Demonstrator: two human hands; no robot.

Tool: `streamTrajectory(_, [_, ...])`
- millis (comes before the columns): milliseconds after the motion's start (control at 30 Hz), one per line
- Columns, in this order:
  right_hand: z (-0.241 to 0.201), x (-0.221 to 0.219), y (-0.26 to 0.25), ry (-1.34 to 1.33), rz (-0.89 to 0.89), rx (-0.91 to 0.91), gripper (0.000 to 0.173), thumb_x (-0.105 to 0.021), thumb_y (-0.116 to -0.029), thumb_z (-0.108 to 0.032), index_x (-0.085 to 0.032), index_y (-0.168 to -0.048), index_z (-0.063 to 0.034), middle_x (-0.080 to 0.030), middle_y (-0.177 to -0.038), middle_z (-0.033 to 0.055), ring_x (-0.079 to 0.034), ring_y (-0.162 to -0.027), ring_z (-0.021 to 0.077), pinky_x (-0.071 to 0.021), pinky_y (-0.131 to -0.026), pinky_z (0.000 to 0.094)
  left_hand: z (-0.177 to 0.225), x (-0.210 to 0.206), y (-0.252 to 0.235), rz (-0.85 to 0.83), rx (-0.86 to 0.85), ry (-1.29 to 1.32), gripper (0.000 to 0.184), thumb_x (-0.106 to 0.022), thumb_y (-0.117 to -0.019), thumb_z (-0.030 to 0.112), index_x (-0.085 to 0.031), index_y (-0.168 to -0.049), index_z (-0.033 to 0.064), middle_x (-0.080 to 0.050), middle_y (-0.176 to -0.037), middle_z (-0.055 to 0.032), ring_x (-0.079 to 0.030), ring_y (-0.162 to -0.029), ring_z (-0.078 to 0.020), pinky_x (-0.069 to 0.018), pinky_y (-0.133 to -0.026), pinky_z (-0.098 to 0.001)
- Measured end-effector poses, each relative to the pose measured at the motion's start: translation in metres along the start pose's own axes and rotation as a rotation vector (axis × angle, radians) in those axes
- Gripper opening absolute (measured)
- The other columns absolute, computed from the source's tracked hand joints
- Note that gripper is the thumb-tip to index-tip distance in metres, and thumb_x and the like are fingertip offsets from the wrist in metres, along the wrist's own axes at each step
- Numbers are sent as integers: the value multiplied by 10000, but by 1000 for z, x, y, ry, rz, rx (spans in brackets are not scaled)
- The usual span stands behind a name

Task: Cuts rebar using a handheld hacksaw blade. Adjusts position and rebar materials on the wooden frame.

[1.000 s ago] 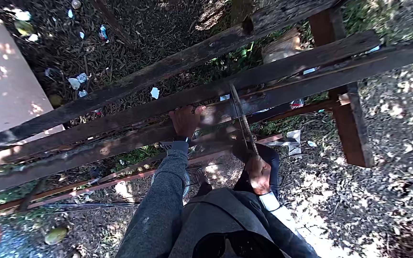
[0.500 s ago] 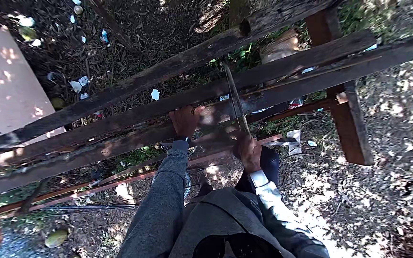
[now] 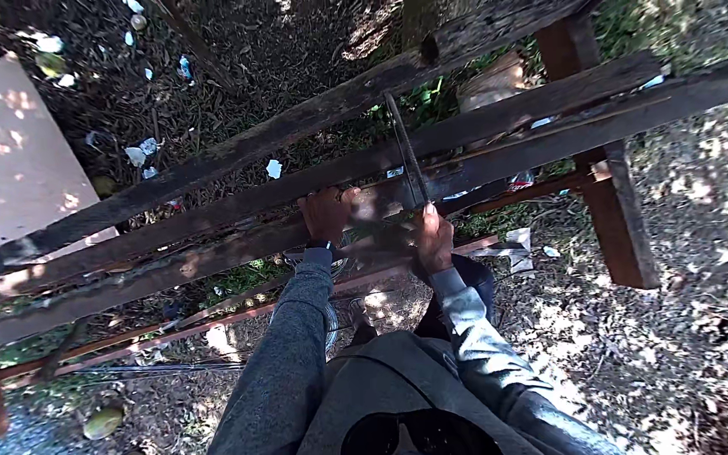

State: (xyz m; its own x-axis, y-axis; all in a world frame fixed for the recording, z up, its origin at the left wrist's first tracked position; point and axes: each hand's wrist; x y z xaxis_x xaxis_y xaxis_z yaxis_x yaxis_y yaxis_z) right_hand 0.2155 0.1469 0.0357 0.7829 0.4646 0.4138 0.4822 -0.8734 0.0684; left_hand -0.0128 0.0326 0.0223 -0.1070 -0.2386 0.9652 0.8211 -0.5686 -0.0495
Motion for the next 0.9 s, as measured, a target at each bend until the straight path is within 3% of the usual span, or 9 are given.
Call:
streamTrajectory(100, [30, 31, 71, -101, 2, 5, 628, -313, -1066, -584, -561, -705, -134, -461, -548, -44, -484, -477, 97, -470, -480, 344, 0, 1, 3, -16, 5, 20, 731, -359, -928, 827, -687, -812, 184, -693, -834, -11, -652, -911, -243, -436, -946, -539])
streamTrajectory(200, [24, 55, 112, -223, -14, 4, 544, -353, -1099, -470, -517, -675, -171, -434, -529, -66, -449, -451, 80, -432, -455, 300, -1, -1, 2, -29, 2, 15, 719, -349, -937, 817, -679, -816, 190, -690, -840, -4, -647, -921, -237, -429, -951, -535])
streamTrajectory(267, [7, 48, 92, -116, -8, -1, 602, -325, -1091, -535, -542, -686, -145, -444, -529, -51, -461, -446, 89, -441, -445, 315, -2, -3, 1, -9, -2, 5, 722, -348, -938, 817, -675, -801, 189, -687, -824, -3, -647, -900, -235, -431, -947, -531])
streamTrajectory(367, [-6, 10, 17, 31, -9, 17, 663, -288, -1064, -590, -568, -722, -96, -473, -551, 4, -499, -480, 139, -474, -479, 394, -2, -4, 3, 1, -3, 8, 721, -360, -936, 818, -687, -813, 188, -694, -834, -4, -649, -903, -235, -433, -955, -526])
streamTrajectory(467, [-8, -16, -24, 19, 13, 21, 663, -270, -1070, -611, -531, -704, -124, -437, -547, 46, -465, -469, 190, -414, -450, 432, -4, 0, 3, 18, -6, 8, 727, -368, -934, 818, -707, -825, 184, -702, -843, -14, -660, -918, -243, -448, -955, -546])
streamTrajectory(567, [-1, -4, -9, -7, -3, 2, 670, -279, -1069, -619, -625, -798, -113, -499, -591, 50, -519, -526, 202, -467, -520, 461, -1, -2, 2, 1, 2, 6, 750, -348, -922, 839, -692, -820, 180, -691, -848, -20, -646, -931, -250, -439, -946, -543])
streamTrajectory(667, [23, 17, 43, -44, 11, 27, 682, -282, -1065, -620, -601, -750, -106, -486, -563, -3, -513, -490, 143, -499, -497, 399, -2, 0, 2, -4, 0, 19, 738, -356, -927, 829, -683, -802, 179, -685, -839, -20, -647, -918, -244, -436, -944, -536])
streamTrajectory(767, [26, 45, 96, -107, 0, 38, 603, -316, -1086, -552, -543, -704, -144, -438, -545, -50, -454, -463, 89, -432, -461, 321, -1, 1, 2, -15, -4, 35, 730, -356, -935, 818, -668, -788, 175, -675, -819, -18, -644, -911, -243, -433, -938, -535])
streamTrajectory(900, [-5, 33, 55, -17, -4, 41, 624, -308, -1086, -551, -543, -693, -127, -442, -532, -31, -469, -454, 103, -451, -454, 340, -3, -2, 0, -7, -11, -8, 741, -332, -934, 828, -656, -776, 180, -675, -807, -13, -651, -904, -241, -444, -934, -539])
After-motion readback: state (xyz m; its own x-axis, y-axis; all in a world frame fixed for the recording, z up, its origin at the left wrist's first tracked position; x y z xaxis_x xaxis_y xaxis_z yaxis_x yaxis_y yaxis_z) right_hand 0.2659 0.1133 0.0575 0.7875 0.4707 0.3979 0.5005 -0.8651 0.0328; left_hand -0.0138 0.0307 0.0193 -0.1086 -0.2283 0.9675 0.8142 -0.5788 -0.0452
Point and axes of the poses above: each hand's wrist, its own y-axis away from the middle knuckle, its own x-axis out of the back of the hand, z = x × y
